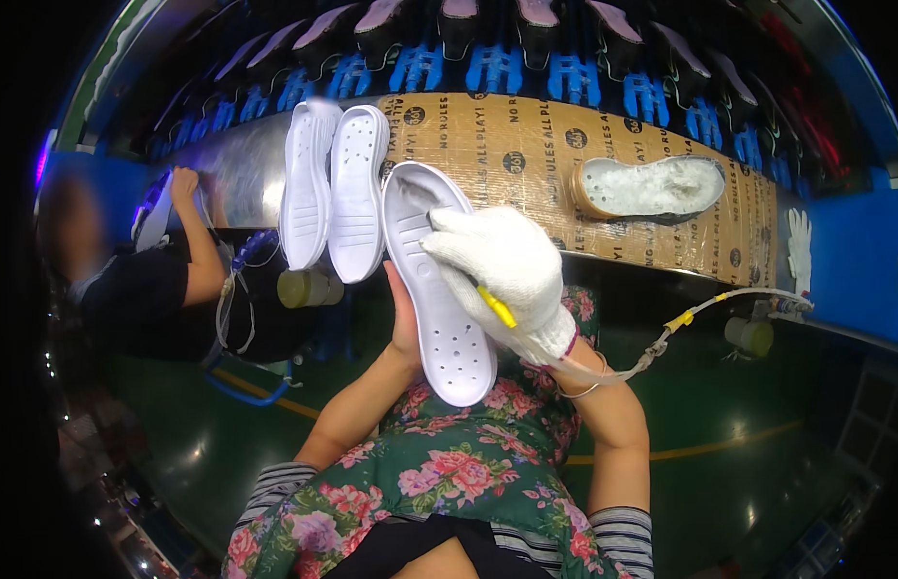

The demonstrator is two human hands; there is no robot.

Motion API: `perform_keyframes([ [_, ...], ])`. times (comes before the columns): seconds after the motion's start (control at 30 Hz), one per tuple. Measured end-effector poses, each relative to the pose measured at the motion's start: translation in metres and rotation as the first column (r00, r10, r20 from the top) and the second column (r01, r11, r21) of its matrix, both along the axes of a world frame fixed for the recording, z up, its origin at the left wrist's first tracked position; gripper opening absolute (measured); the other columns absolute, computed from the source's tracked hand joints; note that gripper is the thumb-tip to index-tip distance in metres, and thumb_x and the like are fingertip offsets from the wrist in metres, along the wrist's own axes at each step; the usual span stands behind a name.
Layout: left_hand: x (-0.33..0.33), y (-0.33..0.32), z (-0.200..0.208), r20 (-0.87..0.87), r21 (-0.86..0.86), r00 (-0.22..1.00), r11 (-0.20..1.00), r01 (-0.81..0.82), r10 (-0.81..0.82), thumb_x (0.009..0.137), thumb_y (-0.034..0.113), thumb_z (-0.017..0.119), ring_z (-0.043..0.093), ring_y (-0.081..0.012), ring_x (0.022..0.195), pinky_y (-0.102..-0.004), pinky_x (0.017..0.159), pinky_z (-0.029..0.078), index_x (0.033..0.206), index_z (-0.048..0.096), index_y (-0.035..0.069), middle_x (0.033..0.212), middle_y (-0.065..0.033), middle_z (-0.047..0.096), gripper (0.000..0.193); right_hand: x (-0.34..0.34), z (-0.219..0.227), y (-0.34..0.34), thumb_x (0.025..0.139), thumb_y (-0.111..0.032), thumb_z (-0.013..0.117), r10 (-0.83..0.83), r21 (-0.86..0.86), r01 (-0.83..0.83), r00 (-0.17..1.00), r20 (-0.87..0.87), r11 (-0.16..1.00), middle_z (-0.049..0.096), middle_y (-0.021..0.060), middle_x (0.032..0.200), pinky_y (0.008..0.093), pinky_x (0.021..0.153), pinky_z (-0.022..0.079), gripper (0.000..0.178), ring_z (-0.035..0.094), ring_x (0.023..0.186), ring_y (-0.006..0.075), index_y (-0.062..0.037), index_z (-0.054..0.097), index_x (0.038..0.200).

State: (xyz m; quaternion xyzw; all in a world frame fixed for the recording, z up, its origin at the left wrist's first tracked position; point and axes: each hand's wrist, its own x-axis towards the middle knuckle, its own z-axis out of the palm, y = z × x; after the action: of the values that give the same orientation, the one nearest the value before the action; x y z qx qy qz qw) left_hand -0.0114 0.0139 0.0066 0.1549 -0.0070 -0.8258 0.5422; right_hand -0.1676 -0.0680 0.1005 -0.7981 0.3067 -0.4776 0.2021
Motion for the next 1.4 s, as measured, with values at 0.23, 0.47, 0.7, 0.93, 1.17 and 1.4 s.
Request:
perform_keyframes([
  [0.23,0.005,0.010,-0.017,0.404,-0.107,0.913,0.988,0.107,-0.055,0.096,0.089,0.012,0.039,-0.0299,0.154,-0.0465,0.127,0.033,0.169,0.021,0.014,0.168,-0.0128,0.037,0.105,0.014,0.001,0.013,0.076,-0.006,0.078,0.031,-0.191,-0.057,0.990,-0.138,0.980,0.078,0.0153,0.111,0.0419,0.076,0.061,0.032,0.076,0.095,0.0328,-0.0047,0.078,0.108],
  [0.47,0.009,0.004,-0.012,0.470,-0.051,0.881,0.998,-0.037,0.057,0.094,0.092,0.011,0.052,-0.0302,0.144,-0.0458,0.123,0.040,0.167,0.028,0.011,0.159,-0.0147,0.048,0.110,0.004,-0.011,0.011,0.073,-0.007,0.082,0.102,-0.030,-0.100,0.993,0.057,0.995,0.078,0.0121,0.111,0.0423,0.079,0.060,0.034,0.076,0.095,0.0319,-0.0094,0.079,0.106],
  [0.7,0.034,0.001,-0.046,0.446,-0.129,0.895,0.989,0.075,-0.010,0.093,0.093,0.014,0.046,-0.0319,0.149,-0.0477,0.125,0.037,0.168,0.025,0.011,0.165,-0.0162,0.041,0.112,0.019,-0.021,0.028,0.077,-0.009,0.077,0.306,-0.059,-0.303,0.950,0.066,0.951,0.078,0.0116,0.110,0.0408,0.078,0.062,0.027,0.076,0.096,0.0312,-0.0102,0.078,0.104],
  [0.93,0.044,-0.011,-0.040,0.392,-0.103,0.919,0.995,-0.012,0.052,0.096,0.091,0.017,0.051,-0.0331,0.145,-0.0500,0.122,0.041,0.167,0.028,0.014,0.163,-0.0148,0.046,0.106,0.018,-0.020,0.020,0.075,-0.012,0.076,0.167,-0.186,-0.183,0.981,-0.098,0.965,0.075,0.0109,0.115,0.0394,0.072,0.059,0.029,0.074,0.091,0.0286,-0.0077,0.075,0.104],
  [1.17,0.048,-0.031,-0.025,0.130,-0.142,0.985,0.985,-0.098,0.116,0.082,0.103,0.023,0.065,-0.0375,0.124,-0.0509,0.108,0.053,0.151,0.048,0.003,0.139,-0.0233,0.063,0.124,0.008,-0.030,0.016,0.076,-0.010,0.081,0.157,-0.015,-0.156,0.980,0.120,0.988,0.078,0.0115,0.113,0.0418,0.081,0.061,0.030,0.075,0.094,0.0336,-0.0111,0.078,0.106],
  [1.4,0.053,-0.044,-0.008,0.050,-0.246,0.990,0.959,0.140,-0.132,0.060,0.115,0.028,0.067,-0.0321,0.088,-0.0418,0.081,0.057,0.116,0.061,-0.009,0.095,-0.0198,0.068,0.140,0.015,-0.038,0.042,0.072,-0.009,0.087,0.361,0.039,-0.371,0.919,0.162,0.928,0.079,0.0104,0.112,0.0391,0.077,0.060,0.031,0.077,0.093,0.0282,-0.0117,0.079,0.102],
])
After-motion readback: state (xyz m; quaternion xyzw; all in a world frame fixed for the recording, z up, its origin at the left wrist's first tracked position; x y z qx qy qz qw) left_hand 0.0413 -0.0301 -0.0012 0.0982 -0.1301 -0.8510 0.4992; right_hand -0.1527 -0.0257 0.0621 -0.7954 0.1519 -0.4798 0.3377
